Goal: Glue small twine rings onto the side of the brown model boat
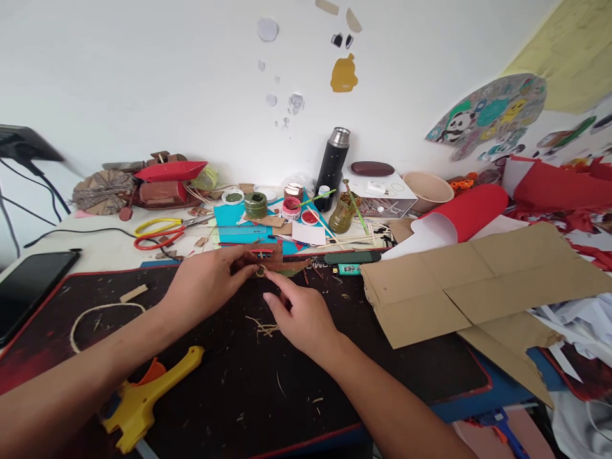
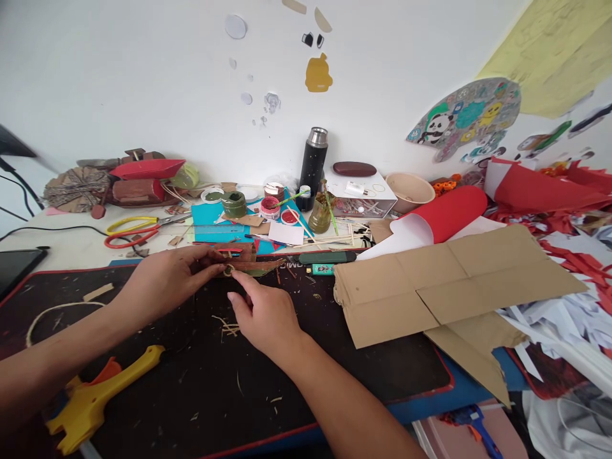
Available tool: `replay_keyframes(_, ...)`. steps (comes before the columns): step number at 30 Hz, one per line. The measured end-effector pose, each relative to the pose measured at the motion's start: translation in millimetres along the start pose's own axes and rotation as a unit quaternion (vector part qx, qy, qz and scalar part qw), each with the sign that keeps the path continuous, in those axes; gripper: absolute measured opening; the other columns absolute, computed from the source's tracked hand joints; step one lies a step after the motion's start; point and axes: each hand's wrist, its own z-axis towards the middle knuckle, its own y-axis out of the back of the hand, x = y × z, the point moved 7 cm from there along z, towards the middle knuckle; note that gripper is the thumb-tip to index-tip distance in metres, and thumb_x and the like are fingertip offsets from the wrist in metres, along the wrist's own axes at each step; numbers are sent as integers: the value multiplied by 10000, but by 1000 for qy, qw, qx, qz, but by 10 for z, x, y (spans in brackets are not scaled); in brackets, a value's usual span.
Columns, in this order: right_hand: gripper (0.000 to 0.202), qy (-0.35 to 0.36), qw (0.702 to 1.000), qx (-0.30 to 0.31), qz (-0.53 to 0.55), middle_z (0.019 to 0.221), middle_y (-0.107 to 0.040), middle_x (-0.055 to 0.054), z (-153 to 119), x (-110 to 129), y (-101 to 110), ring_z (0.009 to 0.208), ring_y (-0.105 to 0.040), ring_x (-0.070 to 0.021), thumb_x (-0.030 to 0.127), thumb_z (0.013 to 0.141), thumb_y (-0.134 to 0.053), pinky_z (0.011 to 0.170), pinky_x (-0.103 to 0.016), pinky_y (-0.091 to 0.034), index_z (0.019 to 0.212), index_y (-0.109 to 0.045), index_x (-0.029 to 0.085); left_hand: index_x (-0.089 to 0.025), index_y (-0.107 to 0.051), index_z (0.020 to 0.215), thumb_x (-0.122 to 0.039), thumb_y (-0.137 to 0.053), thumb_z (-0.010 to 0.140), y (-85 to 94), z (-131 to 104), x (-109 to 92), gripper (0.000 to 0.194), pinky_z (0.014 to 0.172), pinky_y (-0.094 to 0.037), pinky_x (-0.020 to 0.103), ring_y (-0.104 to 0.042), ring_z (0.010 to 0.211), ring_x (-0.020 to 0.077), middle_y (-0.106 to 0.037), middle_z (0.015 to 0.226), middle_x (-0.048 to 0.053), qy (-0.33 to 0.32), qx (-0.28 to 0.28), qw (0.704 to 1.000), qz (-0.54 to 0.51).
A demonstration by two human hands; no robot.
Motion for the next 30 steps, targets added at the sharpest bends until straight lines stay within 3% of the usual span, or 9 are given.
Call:
replay_keyframes(6, 460, 24, 999, -19, 24, 919, -853, -41, -9, 20, 20, 721, -749, -198, 353, 1089, -633, 773, -291, -568, 1528, -717, 243, -265, -769, 1067, -580, -488, 957, -5, 4, 4, 436, 656, -400, 379, -742, 785, 337, -828, 899, 104, 2, 7, 1000, 2)
replay_keyframes(13, 483, 24, 1000, 19, -1, 1036, -877, -61, -11, 26, -34, 784, -789, -214, 371, 1099, -626, 832, -309, -595, 1563, -687, 251, -245, -772, 1084, -545, -466, 985, 14, -17, -13, 439, 650, -409, 371, -753, 778, 337, -832, 888, 96, -18, 3, 1000, 15)
replay_keyframes(21, 476, 7, 1000, 8, 8, 914, -849, -53, -8, -13, -23, 745, -756, -227, 366, 1084, -643, 793, -329, -568, 1540, -712, 246, -245, -794, 1197, -508, -497, 1025, 55, 4, -62, 432, 624, -424, 354, -787, 803, 336, -853, 909, 97, -34, 11, 998, 46)
replay_keyframes(25, 471, 24, 999, -12, 46, 838, -815, -37, -18, -20, 4, 688, -715, -205, 374, 1083, -625, 736, -306, -541, 1524, -730, 248, -271, -820, 1198, -502, -517, 1035, 181, -60, -18, 415, 625, -471, 341, -787, 772, 308, -853, 879, 68, -43, -23, 999, 22)
replay_keyframes(28, 476, 33, 996, -34, 69, 825, -811, -41, -24, -32, 41, 658, -689, -193, 384, 1082, -601, 725, -303, -538, 1511, -742, 233, -269, -824, 1210, -500, -493, 1062, 230, -190, 43, 430, 651, -533, 351, -804, 786, 298, -873, 959, 68, -80, -59, 995, 7)
replay_keyframes(30, 476, 36, 995, -47, 76, 818, -810, -42, -25, -35, 57, 643, -677, -190, 387, 1080, -591, 718, -305, -539, 1497, -753, 224, -270, -818, 1256, -448, -471, 1081, 183, -304, 23, 427, 712, -588, 364, -826, 865, 299, -883, 1082, 78, -147, -58, 987, 8)
